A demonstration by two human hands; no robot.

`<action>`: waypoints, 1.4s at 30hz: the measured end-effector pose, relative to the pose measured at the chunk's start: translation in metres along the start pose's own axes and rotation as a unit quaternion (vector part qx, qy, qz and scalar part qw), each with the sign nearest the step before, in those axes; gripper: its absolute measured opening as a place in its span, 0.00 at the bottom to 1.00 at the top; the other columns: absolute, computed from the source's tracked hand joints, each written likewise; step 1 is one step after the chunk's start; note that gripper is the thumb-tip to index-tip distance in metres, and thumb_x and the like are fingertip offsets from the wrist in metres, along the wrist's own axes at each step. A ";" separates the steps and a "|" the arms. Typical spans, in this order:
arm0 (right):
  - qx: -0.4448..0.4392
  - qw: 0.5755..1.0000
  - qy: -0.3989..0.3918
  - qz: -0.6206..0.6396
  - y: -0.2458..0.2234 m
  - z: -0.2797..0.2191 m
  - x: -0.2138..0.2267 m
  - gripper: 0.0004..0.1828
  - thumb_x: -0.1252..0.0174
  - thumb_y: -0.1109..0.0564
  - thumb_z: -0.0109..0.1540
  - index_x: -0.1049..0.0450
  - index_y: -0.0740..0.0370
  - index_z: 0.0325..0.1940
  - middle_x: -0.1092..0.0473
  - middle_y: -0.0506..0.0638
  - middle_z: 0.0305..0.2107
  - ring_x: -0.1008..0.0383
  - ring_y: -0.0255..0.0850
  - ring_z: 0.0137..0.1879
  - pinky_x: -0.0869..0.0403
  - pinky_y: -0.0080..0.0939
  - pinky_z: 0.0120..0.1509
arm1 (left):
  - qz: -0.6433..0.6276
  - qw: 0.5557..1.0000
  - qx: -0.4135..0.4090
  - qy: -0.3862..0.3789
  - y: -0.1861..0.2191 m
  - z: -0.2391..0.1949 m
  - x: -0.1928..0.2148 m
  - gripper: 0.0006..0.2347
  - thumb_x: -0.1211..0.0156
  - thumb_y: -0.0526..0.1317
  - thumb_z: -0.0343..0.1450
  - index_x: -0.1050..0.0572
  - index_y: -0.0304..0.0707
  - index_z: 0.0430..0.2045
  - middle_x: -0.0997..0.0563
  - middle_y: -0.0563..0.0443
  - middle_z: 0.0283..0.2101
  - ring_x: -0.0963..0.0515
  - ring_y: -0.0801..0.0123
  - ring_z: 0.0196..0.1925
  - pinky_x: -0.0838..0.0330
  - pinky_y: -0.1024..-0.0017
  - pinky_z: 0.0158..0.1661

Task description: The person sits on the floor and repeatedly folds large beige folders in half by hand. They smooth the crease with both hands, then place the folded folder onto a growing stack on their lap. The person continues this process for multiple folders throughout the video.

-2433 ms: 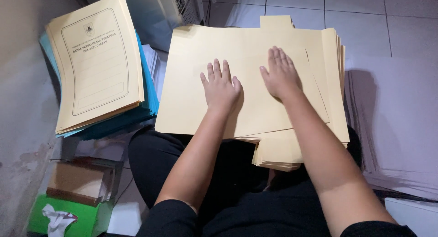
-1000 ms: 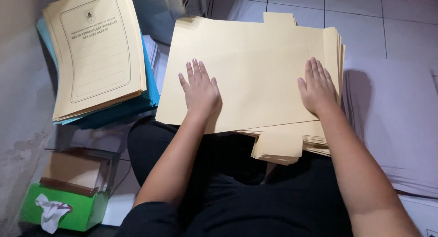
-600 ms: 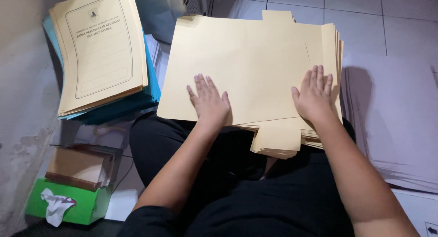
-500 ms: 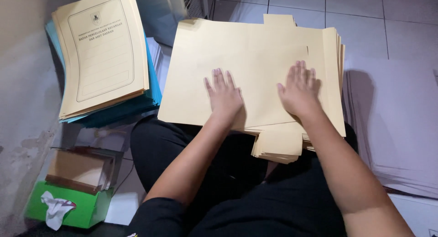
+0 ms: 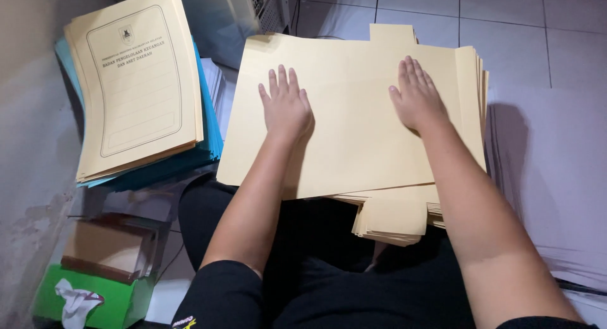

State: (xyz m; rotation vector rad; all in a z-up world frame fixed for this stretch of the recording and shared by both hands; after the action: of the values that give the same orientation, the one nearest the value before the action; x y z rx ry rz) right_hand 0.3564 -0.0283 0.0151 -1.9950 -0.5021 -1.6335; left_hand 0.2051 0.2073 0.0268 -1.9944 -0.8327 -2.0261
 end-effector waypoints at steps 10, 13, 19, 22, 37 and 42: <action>-0.081 0.996 0.035 -0.033 0.060 -0.069 -0.024 0.42 0.76 0.37 0.72 0.59 0.71 0.81 0.64 0.65 0.79 0.70 0.55 0.84 0.70 0.57 0.85 | 0.025 0.999 0.037 0.003 -0.046 -0.068 0.023 0.26 0.74 0.47 0.80 0.51 0.38 0.75 0.56 0.33 0.79 0.64 0.42 0.81 0.74 0.35 0.71; -0.098 0.993 0.044 -0.051 0.040 -0.113 -0.030 0.44 0.74 0.35 0.72 0.58 0.73 0.81 0.63 0.67 0.78 0.72 0.57 0.84 0.73 0.62 0.84 | 0.025 0.999 0.042 -0.024 -0.029 -0.104 0.017 0.26 0.73 0.47 0.80 0.53 0.39 0.76 0.59 0.32 0.79 0.68 0.41 0.80 0.79 0.35 0.70; -0.016 1.000 -0.015 -0.004 -0.107 -0.188 0.002 0.41 0.67 0.38 0.72 0.55 0.72 0.79 0.59 0.70 0.76 0.64 0.60 0.82 0.63 0.59 0.82 | -0.026 0.993 -0.058 -0.100 0.068 -0.164 -0.019 0.27 0.74 0.48 0.78 0.54 0.45 0.76 0.60 0.32 0.78 0.69 0.42 0.80 0.82 0.37 0.69; 0.049 0.998 -0.031 -0.012 -0.104 -0.159 -0.045 0.40 0.69 0.38 0.71 0.58 0.67 0.80 0.61 0.64 0.78 0.66 0.56 0.83 0.65 0.59 0.82 | -0.021 0.989 -0.092 -0.116 0.076 -0.155 -0.031 0.27 0.72 0.50 0.78 0.54 0.52 0.76 0.60 0.34 0.79 0.66 0.40 0.80 0.77 0.35 0.70; 0.120 0.993 0.003 -0.004 -0.115 -0.002 -0.039 0.36 0.76 0.39 0.72 0.56 0.57 0.82 0.58 0.54 0.79 0.63 0.47 0.84 0.63 0.49 0.84 | 0.054 0.994 -0.064 -0.068 0.027 0.006 -0.052 0.26 0.76 0.53 0.78 0.54 0.58 0.76 0.57 0.46 0.80 0.61 0.52 0.81 0.70 0.41 0.73; 0.006 1.000 0.011 0.009 -0.038 -0.001 -0.005 0.37 0.74 0.39 0.73 0.57 0.62 0.82 0.62 0.56 0.79 0.64 0.48 0.84 0.62 0.50 0.85 | 0.012 0.999 -0.002 -0.031 -0.019 -0.001 0.001 0.26 0.75 0.50 0.79 0.50 0.47 0.76 0.56 0.41 0.79 0.63 0.50 0.81 0.72 0.41 0.73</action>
State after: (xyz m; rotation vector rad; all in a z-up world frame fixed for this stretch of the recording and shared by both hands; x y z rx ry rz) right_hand 0.3324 0.0018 0.0160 -1.9648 -0.4833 -1.6365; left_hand 0.1943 0.2230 0.0225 -2.0698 -0.8127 -1.9637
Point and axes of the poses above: each hand's wrist, its own z-axis towards the middle knuckle, its own x-axis out of the back of the hand, y = z × x, the point moved 9 cm from there along z, towards the middle knuckle
